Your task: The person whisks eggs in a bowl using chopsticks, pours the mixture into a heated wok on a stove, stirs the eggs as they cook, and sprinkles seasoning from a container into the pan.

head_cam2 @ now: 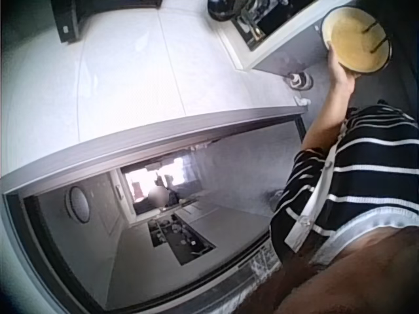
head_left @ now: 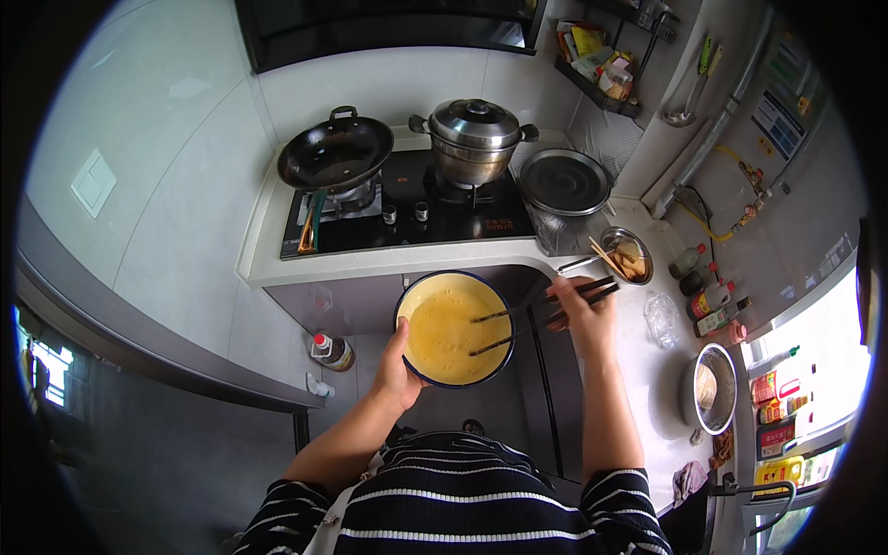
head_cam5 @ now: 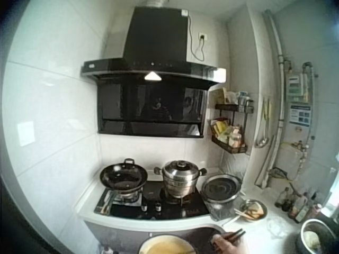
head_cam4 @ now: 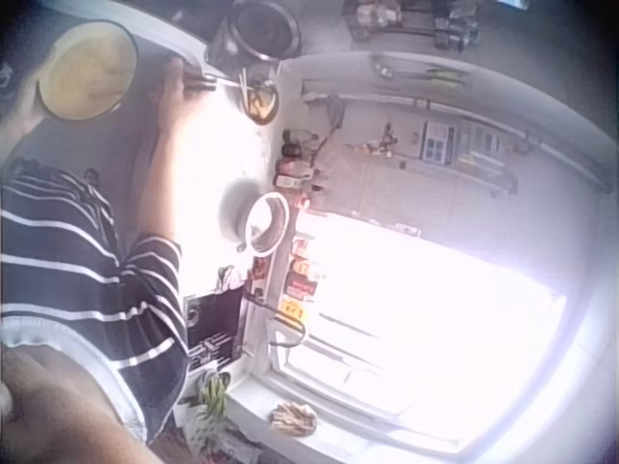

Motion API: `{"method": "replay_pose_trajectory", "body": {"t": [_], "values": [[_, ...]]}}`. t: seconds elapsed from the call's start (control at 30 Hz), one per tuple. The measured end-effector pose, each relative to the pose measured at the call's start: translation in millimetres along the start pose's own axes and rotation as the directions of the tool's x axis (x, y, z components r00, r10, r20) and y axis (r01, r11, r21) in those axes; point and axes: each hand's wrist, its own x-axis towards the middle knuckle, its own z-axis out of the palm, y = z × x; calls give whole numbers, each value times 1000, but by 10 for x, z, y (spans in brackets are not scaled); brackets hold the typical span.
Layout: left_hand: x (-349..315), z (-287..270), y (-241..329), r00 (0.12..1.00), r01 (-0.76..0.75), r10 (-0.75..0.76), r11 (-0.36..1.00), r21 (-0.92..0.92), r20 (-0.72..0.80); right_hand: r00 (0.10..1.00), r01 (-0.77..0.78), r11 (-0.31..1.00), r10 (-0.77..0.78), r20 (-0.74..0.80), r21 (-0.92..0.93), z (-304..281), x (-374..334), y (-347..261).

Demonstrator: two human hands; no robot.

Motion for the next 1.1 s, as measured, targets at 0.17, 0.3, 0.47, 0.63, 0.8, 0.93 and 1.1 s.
{"method": "replay_pose_trajectory", "body": {"t": [0.17, 0.3, 0.47, 0.63, 0.8, 0.93, 1.1], "values": [[39, 38, 22, 999, -24, 23, 1000, 11, 29, 989, -148, 967, 148, 16, 205, 293, -48, 357], [28, 22, 18, 1000, -5, 5, 1000, 28, 23, 978, -144, 938, 184, -101, 314, 420, -74, 461], [46, -12, -12, 999, -6, 6, 1000, 21, 36, 980, 17, 935, 54, -191, 353, 328, -3, 302], [17, 30, 5, 1000, -2, 2, 1000, 16, 26, 973, 202, 964, -178, -148, 172, 112, 14, 94], [49, 14, -23, 1000, 4, -4, 1000, 1, 12, 973, 145, 989, -149, 175, 35, 263, -178, 63], [47, 0, -15, 999, 33, -33, 999, -18, -29, 919, 123, 986, -70, 387, -114, 133, -321, -152], [49, -25, -5, 1000, 5, -5, 999, -54, -8, 902, 136, 988, -91, 422, -78, -122, -281, -398]]}}
